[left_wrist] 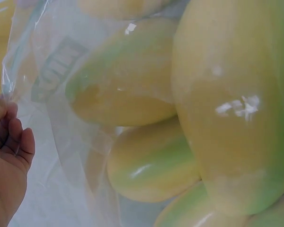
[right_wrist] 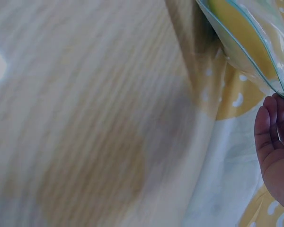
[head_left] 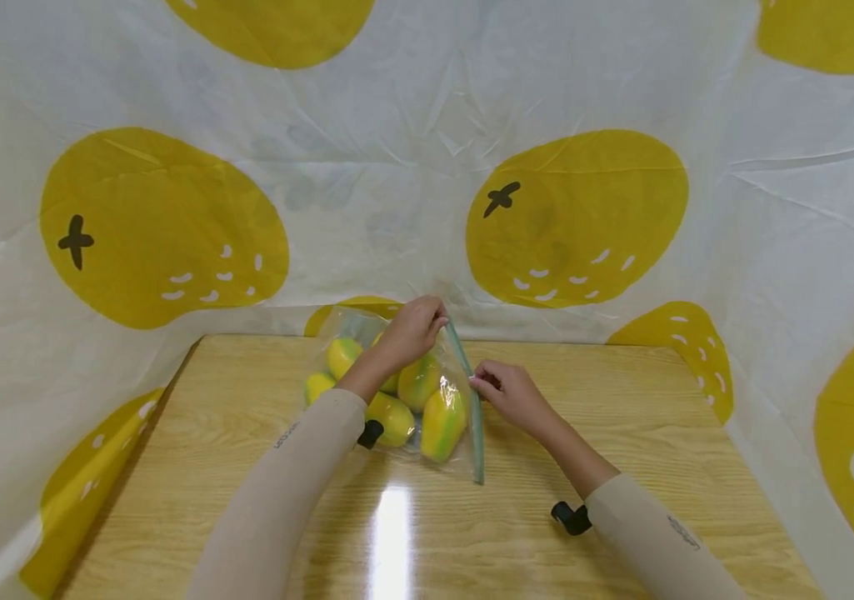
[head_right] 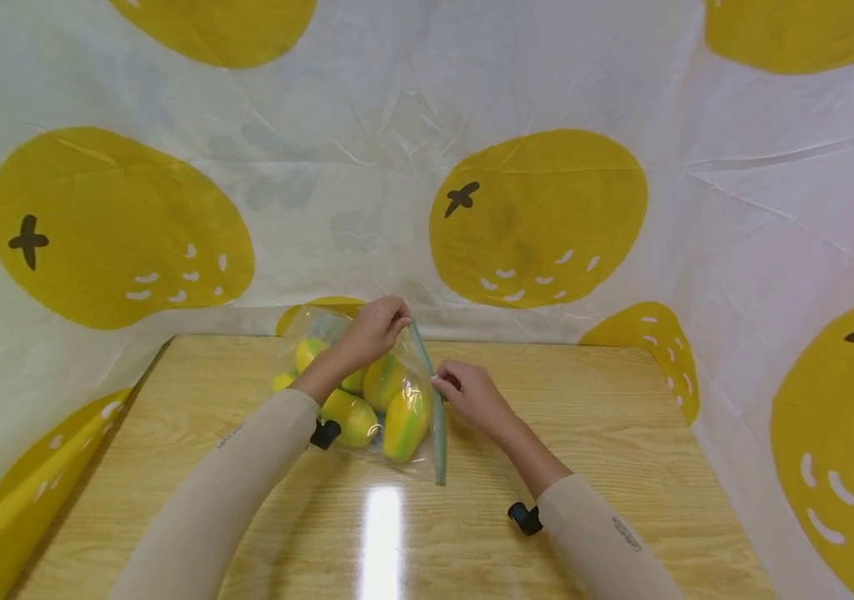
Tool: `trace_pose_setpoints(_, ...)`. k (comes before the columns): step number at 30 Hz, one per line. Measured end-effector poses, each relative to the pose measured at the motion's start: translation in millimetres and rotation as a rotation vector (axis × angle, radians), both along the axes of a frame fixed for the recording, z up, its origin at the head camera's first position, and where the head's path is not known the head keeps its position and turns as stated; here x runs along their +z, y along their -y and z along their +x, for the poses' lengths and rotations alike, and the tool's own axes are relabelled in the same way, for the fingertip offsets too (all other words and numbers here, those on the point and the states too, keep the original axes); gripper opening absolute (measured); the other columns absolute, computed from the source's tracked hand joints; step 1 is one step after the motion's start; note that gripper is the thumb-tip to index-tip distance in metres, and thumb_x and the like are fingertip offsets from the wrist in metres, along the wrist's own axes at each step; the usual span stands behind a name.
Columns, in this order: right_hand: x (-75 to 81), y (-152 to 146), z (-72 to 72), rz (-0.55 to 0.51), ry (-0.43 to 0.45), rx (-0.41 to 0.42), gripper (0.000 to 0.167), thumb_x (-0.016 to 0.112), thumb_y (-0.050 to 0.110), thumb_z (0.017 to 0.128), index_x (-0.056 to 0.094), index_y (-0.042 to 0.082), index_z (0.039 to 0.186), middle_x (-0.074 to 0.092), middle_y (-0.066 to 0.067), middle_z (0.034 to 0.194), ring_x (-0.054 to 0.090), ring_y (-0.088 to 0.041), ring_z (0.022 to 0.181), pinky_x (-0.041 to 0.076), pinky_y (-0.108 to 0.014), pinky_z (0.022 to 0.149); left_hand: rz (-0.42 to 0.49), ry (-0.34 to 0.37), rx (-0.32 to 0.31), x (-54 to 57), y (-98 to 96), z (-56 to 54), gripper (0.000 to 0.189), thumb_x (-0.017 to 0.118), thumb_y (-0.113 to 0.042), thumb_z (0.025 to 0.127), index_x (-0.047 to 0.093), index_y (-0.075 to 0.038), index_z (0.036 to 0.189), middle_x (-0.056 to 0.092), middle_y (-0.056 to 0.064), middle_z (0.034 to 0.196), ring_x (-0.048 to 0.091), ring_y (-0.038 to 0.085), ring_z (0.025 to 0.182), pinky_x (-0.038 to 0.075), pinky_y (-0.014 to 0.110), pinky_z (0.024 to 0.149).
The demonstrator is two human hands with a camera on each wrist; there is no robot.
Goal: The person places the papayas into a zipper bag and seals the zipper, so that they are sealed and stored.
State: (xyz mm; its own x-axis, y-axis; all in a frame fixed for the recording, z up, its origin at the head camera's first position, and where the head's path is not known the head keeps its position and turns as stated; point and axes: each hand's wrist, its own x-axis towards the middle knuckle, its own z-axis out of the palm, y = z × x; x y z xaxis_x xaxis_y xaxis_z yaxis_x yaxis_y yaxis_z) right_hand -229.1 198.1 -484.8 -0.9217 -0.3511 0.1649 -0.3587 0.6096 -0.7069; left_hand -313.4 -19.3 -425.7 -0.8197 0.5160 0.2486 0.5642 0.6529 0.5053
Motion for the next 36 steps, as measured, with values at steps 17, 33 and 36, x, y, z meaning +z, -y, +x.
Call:
trace_pose_setpoints(17,-14.0,-14.1,20.8,0.03,0.032,0.034,0.012,0.065,0.019,0.102,0.07,0.012,0.094,0.066,0.004,0.078,0.055,-0.006,0.068,0.052,-0.023,0.064,-0.016,-0.014,-0.004,2.1,5.0,-2.5,0.014,0.057,-0.014,0.106,0.064,-0.002,0.106,0.066,0.012,0.101,0.062,0.025,0.092,0.056,0.037,0.086)
trace_pose_setpoints(33,-24.5,-27.1,39.9,0.067,0.036,0.095,0.012,0.066,0.021,0.102,0.069,0.014,0.093,0.067,0.001,0.078,0.051,-0.003,0.068,0.048,-0.022,0.062,-0.035,0.018,0.007,7.1,5.3,3.2,0.015,0.054,-0.016,0.107,0.062,-0.004,0.107,0.065,0.01,0.103,0.062,0.023,0.094,0.055,0.035,0.087)
trace_pose_setpoints(36,-25.5,-30.2,45.2,0.061,0.053,0.105,0.011,0.066,0.021,0.101,0.069,0.015,0.093,0.067,0.002,0.078,0.051,-0.003,0.068,0.048,-0.022,0.062,-0.033,0.022,0.011,8.8,4.5,4.1,0.016,0.054,-0.016,0.107,0.063,-0.003,0.107,0.065,0.011,0.104,0.062,0.024,0.095,0.055,0.035,0.087)
